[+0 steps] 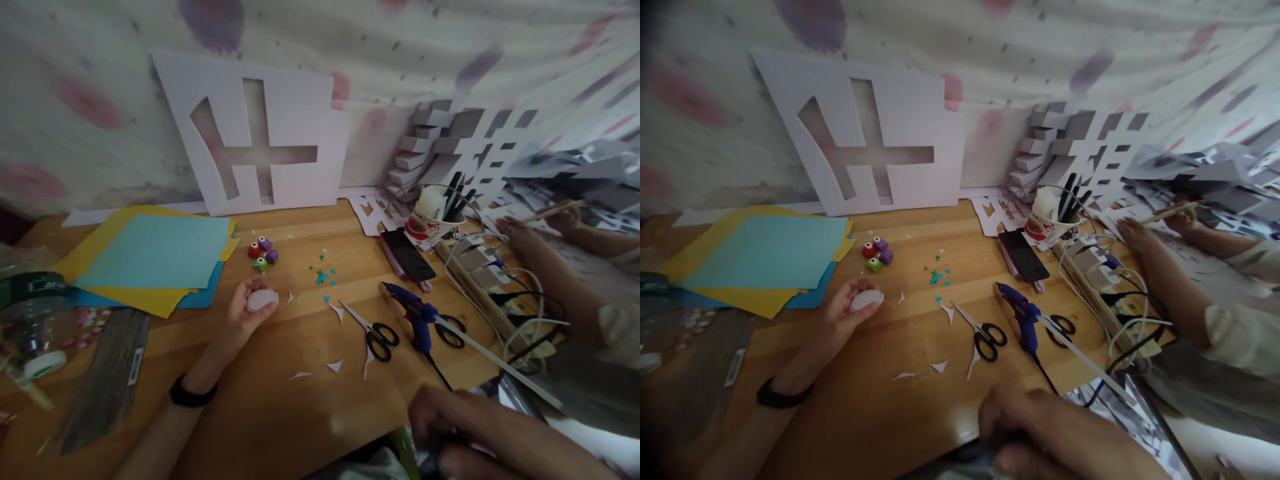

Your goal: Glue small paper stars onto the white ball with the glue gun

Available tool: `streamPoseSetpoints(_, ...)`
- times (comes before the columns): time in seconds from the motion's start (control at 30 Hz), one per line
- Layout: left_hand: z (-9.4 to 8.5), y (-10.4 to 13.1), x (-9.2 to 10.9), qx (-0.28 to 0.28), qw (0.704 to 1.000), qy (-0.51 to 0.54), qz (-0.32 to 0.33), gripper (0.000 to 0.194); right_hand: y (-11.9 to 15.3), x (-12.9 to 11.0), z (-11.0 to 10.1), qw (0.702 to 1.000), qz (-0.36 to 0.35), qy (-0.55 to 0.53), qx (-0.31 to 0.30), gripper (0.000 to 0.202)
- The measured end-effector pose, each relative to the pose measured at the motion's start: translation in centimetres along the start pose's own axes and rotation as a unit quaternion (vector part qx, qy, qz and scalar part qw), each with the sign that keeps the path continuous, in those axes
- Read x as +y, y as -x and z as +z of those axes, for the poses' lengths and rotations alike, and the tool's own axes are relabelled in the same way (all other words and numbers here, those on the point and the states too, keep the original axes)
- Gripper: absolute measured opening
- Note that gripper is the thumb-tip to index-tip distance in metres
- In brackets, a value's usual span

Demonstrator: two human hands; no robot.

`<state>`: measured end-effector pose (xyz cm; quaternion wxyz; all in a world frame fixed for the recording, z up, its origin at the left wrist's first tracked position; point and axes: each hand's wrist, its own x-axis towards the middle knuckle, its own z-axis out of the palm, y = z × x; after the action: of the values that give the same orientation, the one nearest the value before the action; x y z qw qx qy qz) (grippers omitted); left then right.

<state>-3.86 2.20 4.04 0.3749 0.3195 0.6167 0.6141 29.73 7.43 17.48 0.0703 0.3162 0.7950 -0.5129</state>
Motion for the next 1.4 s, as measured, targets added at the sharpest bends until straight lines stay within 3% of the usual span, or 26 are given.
streamPoseSetpoints(0.13, -0.4, -0.8, -1.7, 0.02, 0.998, 0.047, -0.022, 0.053, -4.8, -1.1, -1.5, 0.985, -0.014, 0.005, 0.17, 0.024)
streamPoseSetpoints(0.37, -0.7, -1.0, -2.5, 0.038, 0.996, 0.074, -0.044, 0.049, -14.5, -1.0, -2.8, 0.936, 0.002, 0.101, 0.338, 0.02)
streamPoseSetpoints(0.5, -0.7, -1.1, -2.4, 0.038, 0.996, 0.063, -0.047, 0.05, -19.4, -0.4, -3.1, 0.927, 0.007, 0.191, 0.323, 0.014)
streamPoseSetpoints(0.6, -0.9, -1.5, -2.9, 0.038, 0.997, 0.055, -0.05, 0.052, -21.5, 0.3, -3.4, 0.927, 0.046, 0.22, 0.3, 0.013)
streamPoseSetpoints(0.97, -0.1, -1.3, -3.0, 0.062, 0.994, 0.084, -0.043, 0.045, -23.5, 2.2, -5.0, 0.908, 0.125, 0.239, 0.321, 0.016)
streamPoseSetpoints(1.4, -0.2, -1.4, -3.2, 0.067, 0.996, 0.052, -0.041, 0.045, -24.9, 3.0, -5.6, 0.894, 0.112, 0.272, 0.339, 0.018)
